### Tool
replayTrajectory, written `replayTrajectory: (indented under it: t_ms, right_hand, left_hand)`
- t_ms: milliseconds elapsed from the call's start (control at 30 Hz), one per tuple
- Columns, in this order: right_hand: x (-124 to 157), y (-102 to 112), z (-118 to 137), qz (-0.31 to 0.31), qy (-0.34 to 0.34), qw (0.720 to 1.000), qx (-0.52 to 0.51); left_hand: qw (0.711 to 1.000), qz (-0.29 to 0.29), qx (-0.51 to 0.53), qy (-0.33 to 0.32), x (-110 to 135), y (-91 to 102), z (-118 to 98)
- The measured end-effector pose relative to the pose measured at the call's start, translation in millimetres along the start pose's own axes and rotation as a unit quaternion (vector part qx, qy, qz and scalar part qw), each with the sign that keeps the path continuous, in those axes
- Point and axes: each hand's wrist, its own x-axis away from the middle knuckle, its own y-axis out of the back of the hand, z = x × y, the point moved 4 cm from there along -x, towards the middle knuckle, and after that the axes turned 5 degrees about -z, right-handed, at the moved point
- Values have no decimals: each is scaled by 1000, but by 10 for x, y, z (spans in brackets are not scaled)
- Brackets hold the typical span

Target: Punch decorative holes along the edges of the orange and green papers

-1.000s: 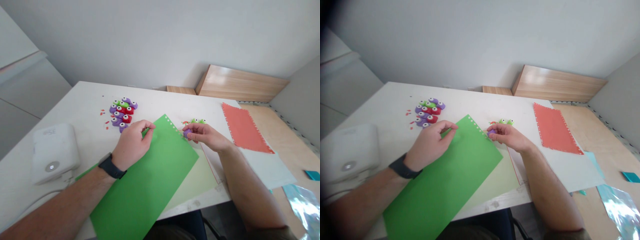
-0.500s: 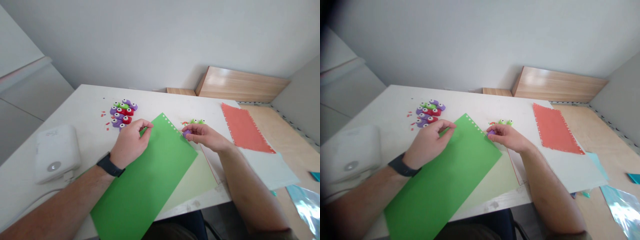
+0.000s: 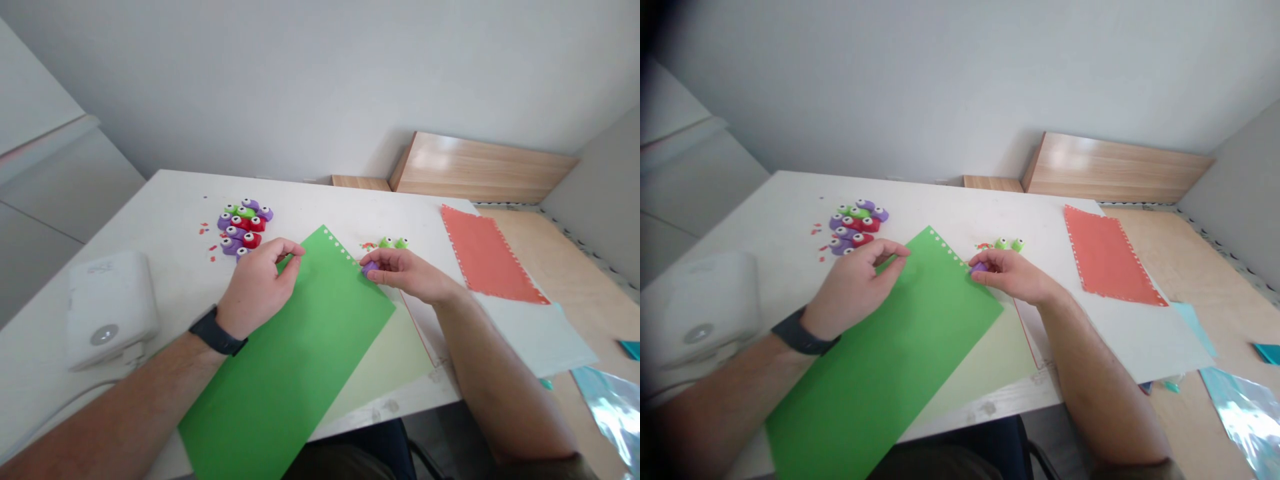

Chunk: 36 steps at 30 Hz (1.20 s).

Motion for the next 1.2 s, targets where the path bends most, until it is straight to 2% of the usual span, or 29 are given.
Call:
replayTrajectory:
  t_ms: [1200]
  right_hand:
    - [-17, -71, -86, 24, -14, 999, 22]
  left_hand:
    - [1000, 3, 7, 14, 25, 26, -37]
